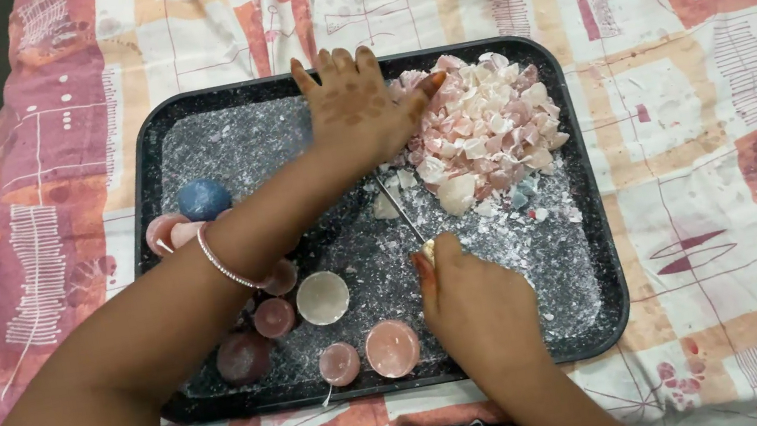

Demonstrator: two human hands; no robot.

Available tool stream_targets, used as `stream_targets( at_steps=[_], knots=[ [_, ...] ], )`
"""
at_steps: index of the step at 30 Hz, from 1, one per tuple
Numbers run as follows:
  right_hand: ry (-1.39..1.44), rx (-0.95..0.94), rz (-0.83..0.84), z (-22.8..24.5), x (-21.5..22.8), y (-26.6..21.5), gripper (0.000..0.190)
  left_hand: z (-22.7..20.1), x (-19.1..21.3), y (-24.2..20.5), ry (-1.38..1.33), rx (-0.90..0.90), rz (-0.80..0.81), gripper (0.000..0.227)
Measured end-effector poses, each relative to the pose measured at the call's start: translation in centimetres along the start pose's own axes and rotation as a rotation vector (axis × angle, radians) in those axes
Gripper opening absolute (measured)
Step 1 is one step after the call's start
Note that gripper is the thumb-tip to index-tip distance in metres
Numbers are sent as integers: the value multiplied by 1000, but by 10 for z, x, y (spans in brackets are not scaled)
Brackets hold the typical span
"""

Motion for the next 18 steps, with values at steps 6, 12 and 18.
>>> stream_targets(
  at_steps=[6,12,18],
  knots=[
    [11,7,24,-1,0,3,31,6,-3,-6,0,-24,-6,111],
    [47,20,36,-6,5,6,31,2,-4,-2,-77,-77,-69,111],
    [78,57,26,-4,4,9,28,15,-18,10,-45,-118,-82,114]
  ],
)
Point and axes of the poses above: each hand's wrist, its own y-axis towards the middle knuckle, its own x-axis out of the back of the hand, z = x × y, the point moved 1 cm from there along y, towards the middle knuckle, and after that the axes turned 3 degrees about x, right-handed, at the moved point
